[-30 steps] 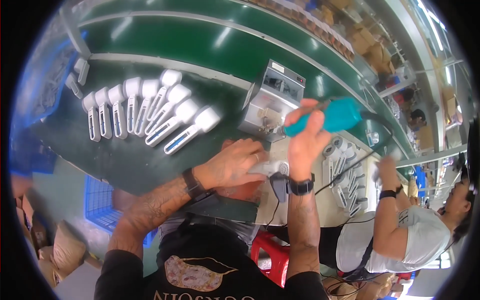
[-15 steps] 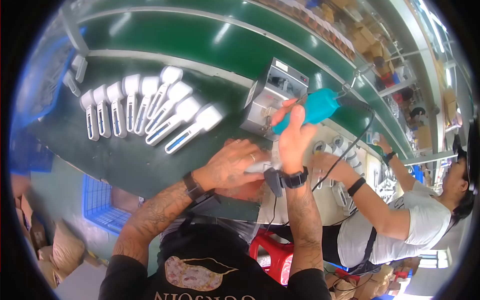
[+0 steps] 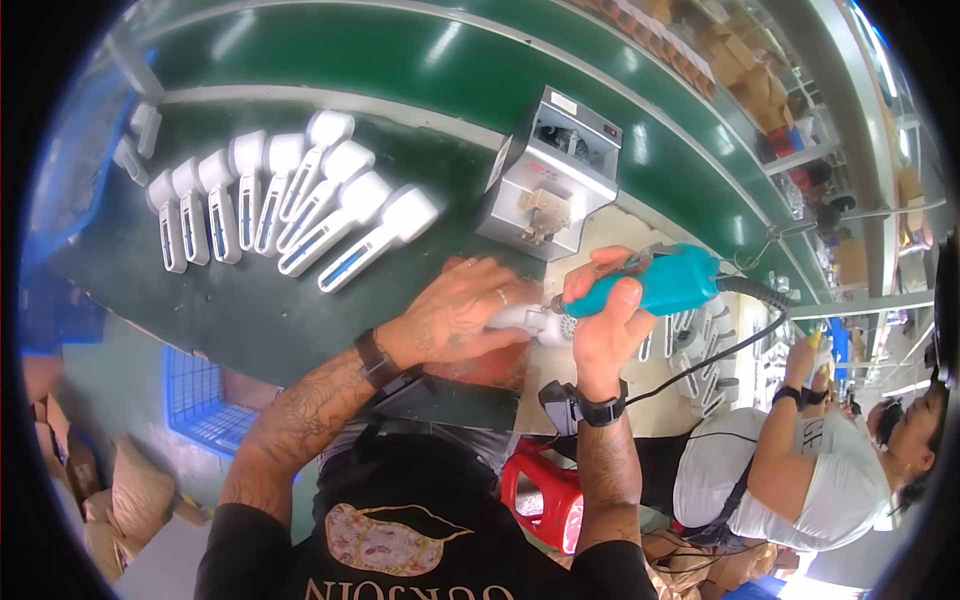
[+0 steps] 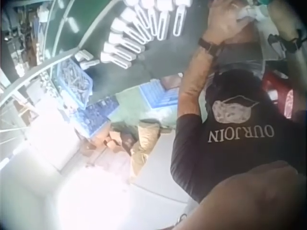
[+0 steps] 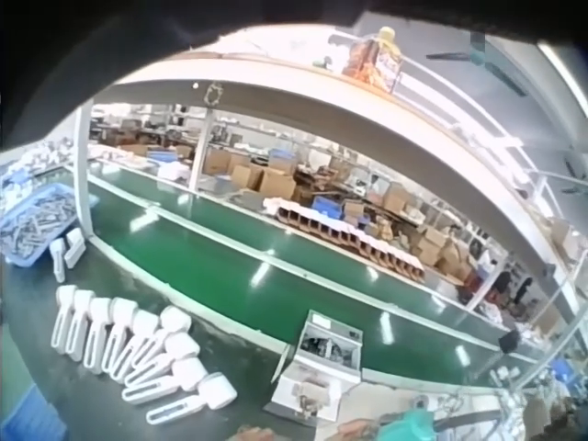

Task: The person picks up a white lint remover, places it on a red block, and uses a power screwdriver to drive a screw into it. They repeat this process with several more units, occasionally using a manual screwdriver to adjust the components.

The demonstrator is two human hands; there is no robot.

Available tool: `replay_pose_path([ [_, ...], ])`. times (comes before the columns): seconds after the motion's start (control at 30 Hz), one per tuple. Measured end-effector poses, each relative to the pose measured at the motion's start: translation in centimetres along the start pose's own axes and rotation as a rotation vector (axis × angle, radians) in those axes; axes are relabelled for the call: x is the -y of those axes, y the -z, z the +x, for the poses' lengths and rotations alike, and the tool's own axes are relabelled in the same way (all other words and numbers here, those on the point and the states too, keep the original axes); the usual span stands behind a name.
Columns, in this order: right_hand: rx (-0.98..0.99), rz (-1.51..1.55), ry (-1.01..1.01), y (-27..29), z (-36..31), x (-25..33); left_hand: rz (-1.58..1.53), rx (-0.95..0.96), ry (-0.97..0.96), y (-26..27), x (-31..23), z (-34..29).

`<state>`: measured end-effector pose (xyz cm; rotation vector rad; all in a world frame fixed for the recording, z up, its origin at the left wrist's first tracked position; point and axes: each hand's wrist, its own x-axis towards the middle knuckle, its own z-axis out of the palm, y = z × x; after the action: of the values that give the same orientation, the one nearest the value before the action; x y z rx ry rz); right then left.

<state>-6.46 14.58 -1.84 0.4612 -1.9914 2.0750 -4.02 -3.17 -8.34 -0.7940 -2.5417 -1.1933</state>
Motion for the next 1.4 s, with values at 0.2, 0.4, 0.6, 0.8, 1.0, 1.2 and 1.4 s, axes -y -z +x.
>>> replay_pose_path([
  [0.2,-0.042,0.052,-0.016,1.6,-1.0,-0.3,-0.07,-0.014,-0.093,-0.8,-0.7,1.1],
  [0.4,0.039,0.068,-0.043,0.6,-0.9,-1.8,-0.02,0.008,-0.104,0.4,-1.6,0.8],
  [0.6,0.031,0.054,-0.024,1.4,-0.8,-2.3,-0.047,0.04,-0.011,-0.2,-1.9,1.0],
  [0.8,-0.049,-0.055,-0.103,1.0,0.6,-0.2,-0.06,-0.004,-0.094,-0.2,-1.3,1.2],
  [1.0,-0.041,-0.011,0.126,-2.1,5.8,0.1,-0.011,-0.011,-0.067,0.1,-0.2,0.1],
  [1.2,-0.035,-0.082,0.167,-2.9,7.3,-2.9,-0.003,-0.01,-0.064,0.2,-0.9,0.0],
  [1.4,-0.009,-0.024,0.095,-3.3,5.8,-2.0,0.017,0.012,-0.06,0.0,-0.2,-0.5],
])
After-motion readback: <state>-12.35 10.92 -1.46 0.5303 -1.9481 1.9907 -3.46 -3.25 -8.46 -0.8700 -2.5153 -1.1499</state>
